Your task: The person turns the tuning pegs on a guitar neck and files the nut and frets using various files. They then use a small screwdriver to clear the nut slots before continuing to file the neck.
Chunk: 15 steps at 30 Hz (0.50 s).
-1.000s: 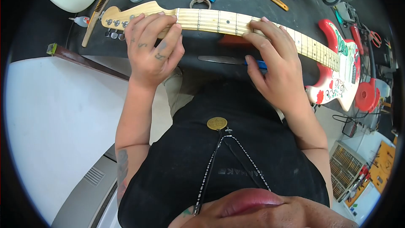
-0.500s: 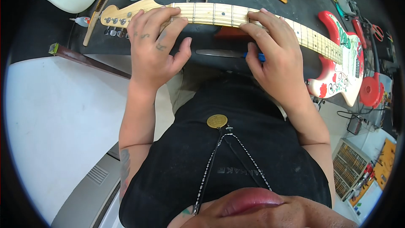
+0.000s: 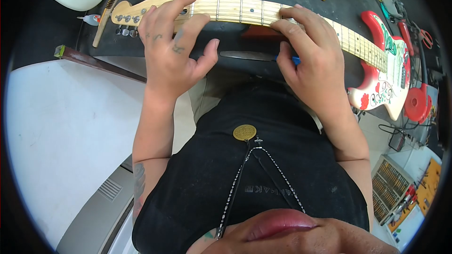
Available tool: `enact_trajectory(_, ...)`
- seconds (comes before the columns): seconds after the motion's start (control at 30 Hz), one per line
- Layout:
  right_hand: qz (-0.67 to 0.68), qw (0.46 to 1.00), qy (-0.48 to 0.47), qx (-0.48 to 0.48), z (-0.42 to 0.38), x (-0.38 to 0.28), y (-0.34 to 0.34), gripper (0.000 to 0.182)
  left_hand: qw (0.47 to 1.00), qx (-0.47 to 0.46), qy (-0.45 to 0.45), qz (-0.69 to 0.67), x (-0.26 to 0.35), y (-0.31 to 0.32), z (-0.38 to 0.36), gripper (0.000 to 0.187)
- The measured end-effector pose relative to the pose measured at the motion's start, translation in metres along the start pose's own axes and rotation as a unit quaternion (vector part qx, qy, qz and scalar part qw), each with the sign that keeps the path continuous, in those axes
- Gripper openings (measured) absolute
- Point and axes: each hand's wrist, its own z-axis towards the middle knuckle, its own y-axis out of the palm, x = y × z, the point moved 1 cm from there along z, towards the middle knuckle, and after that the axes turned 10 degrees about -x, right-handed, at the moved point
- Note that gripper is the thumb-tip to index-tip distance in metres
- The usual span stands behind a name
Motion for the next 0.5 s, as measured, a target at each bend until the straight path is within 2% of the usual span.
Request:
enact_trajectory(0.1, -0.001, 1.0, 0.001, 0.0, 0.0, 0.001, 0.002, 0.037, 0.997, -0.044, 0.013, 0.057, 0.005, -0.006, 0.004, 0.052)
enact_trajectory(0.2, -0.001, 1.0, 0.001, 0.001, 0.001, 0.001, 0.001, 0.036, 1.0, -0.021, 0.0, 0.023, 0.004, -0.005, 0.002, 0.053)
enact_trajectory(0.33, 0.002, 1.0, 0.001, 0.003, 0.001, 0.001, 0.001, 0.035, 0.997, -0.046, 0.013, 0.055, 0.005, -0.006, 0.003, 0.056)
enact_trajectory(0.43, 0.006, 1.0, -0.006, 0.005, 0.001, 0.001, 0.001, 0.034, 0.999, 0.022, -0.021, -0.014, -0.001, -0.006, -0.005, 0.053)
enact_trajectory(0.5, 0.018, 0.999, 0.022, -0.017, 0.003, -0.003, -0.002, 0.034, 0.996, 0.057, -0.061, -0.021, -0.01, 0.002, -0.015, 0.046)
